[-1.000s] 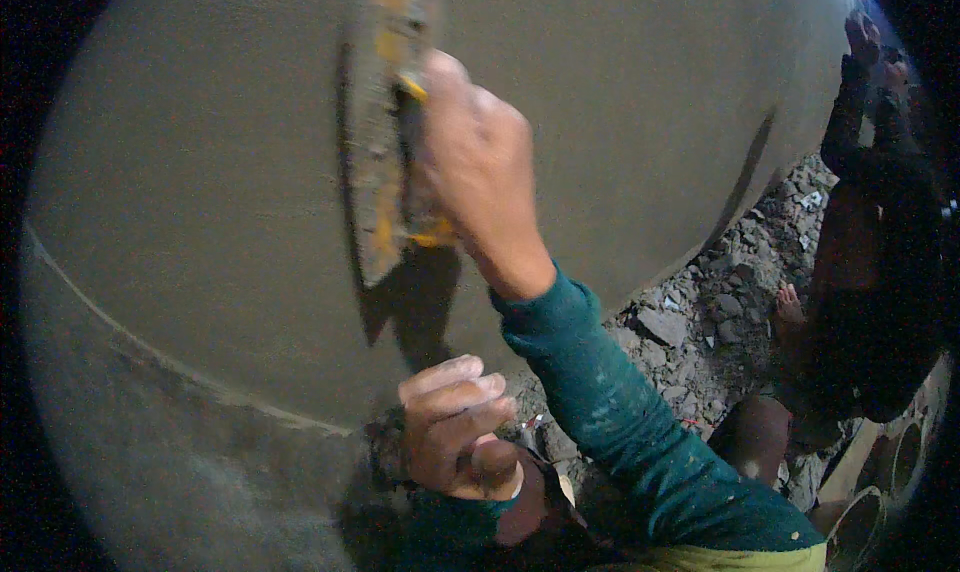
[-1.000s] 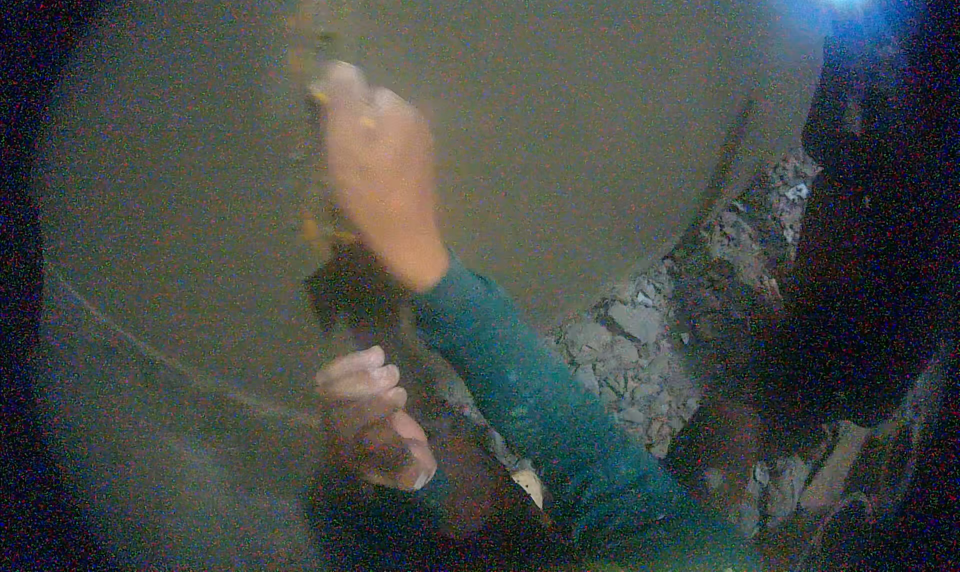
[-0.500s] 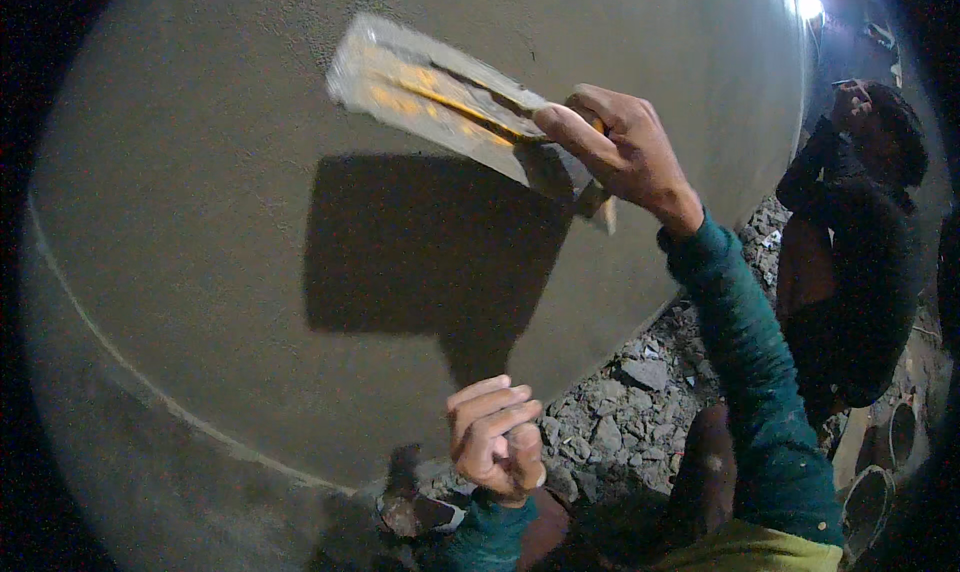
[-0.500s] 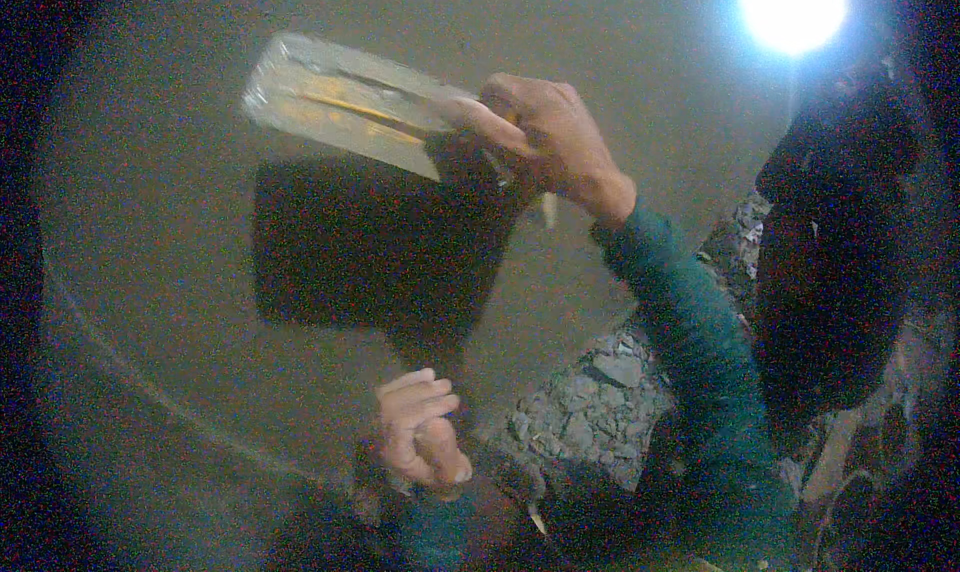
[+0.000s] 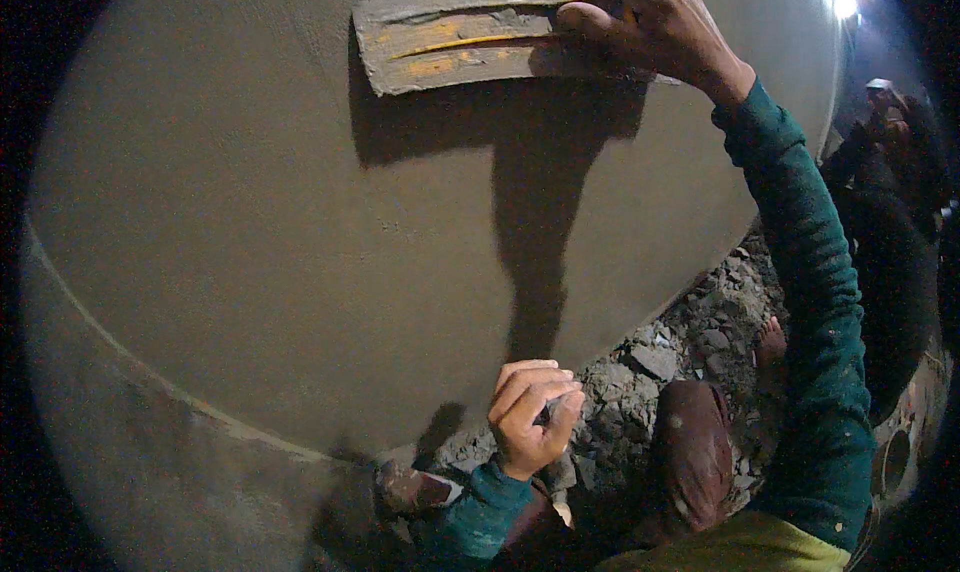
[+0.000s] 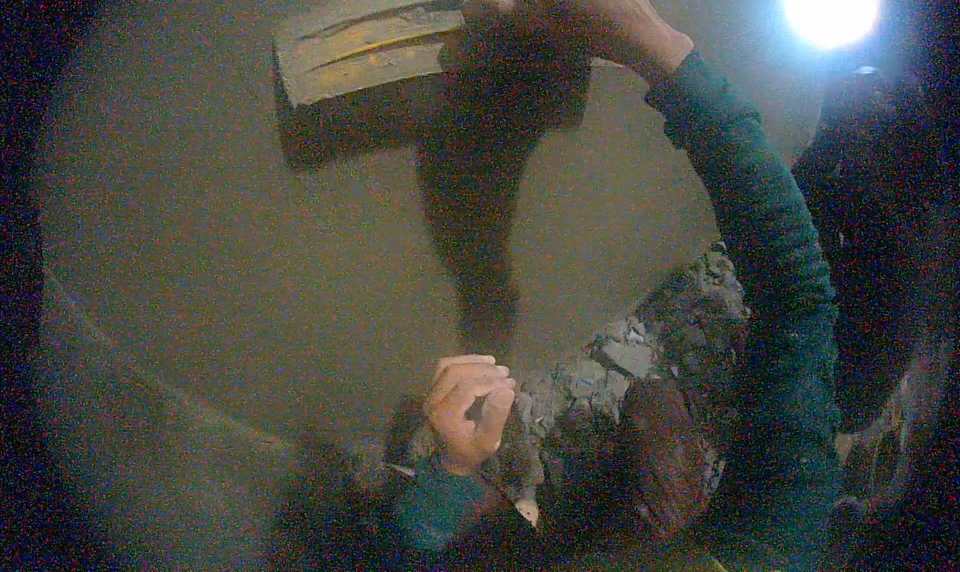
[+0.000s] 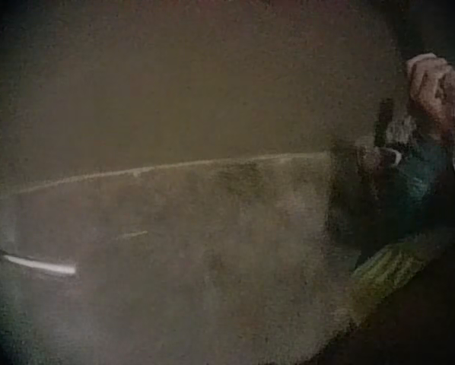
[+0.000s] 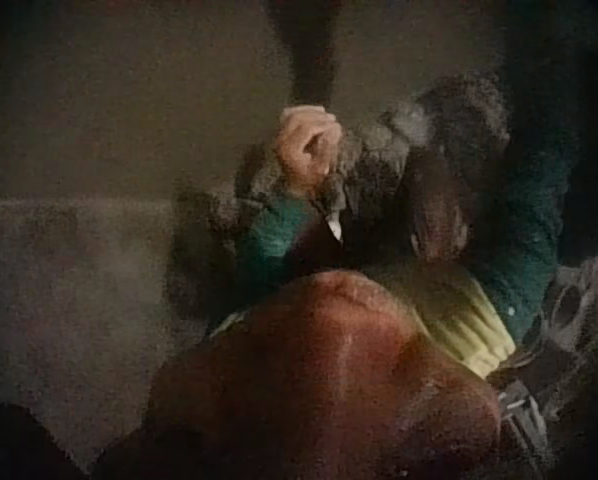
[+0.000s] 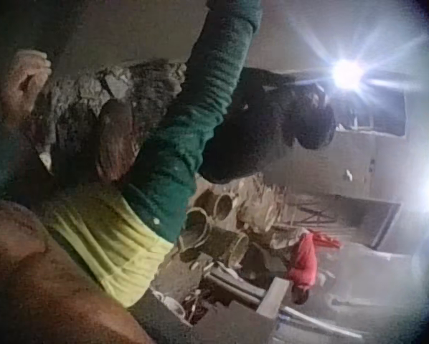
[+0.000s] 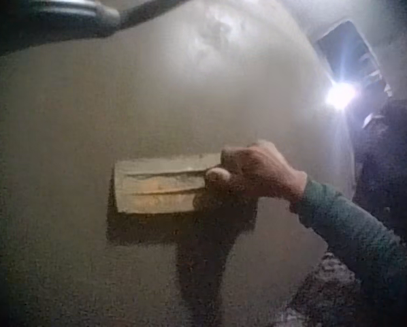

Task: The person uses a trowel to apply and smooth wet plaster onto a curved wall surface. A coworker is visible nearby performing the same task on an adjacent section of the wall.

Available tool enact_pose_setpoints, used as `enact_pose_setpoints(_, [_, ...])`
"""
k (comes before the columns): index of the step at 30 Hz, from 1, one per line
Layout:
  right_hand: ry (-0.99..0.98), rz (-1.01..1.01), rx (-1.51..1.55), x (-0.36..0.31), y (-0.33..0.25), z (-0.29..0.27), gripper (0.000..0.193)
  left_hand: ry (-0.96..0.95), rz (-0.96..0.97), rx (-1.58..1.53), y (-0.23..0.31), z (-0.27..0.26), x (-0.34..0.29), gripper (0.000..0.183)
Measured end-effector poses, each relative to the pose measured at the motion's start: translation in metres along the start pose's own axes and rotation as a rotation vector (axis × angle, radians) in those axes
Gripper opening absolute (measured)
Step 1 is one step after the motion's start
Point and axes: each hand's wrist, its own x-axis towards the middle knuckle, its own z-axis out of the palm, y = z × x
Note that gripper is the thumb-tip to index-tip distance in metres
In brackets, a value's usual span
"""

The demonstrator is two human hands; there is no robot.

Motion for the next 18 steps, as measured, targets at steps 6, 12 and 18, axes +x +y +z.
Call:
enact_pose_setpoints(6, [-0.379,-0.149,0.038,-0.108,-0.068,0.075,0.021,0.041,-0.05,0.154,-0.003,-0.035,-0.01,0.006])
enact_pose_setpoints(12, [-0.349,-0.253,0.264,-0.223,-0.114,0.119,0.04,-0.185,0.025,-0.093,0.005,-0.039,-0.007,0.011])
enact_pose_setpoints(18, [-0.226,0.068,0.235,-0.158,-0.078,0.06,0.033,-0.845,-0.036,-0.191,0.01,-0.033,-0.026,0.025])
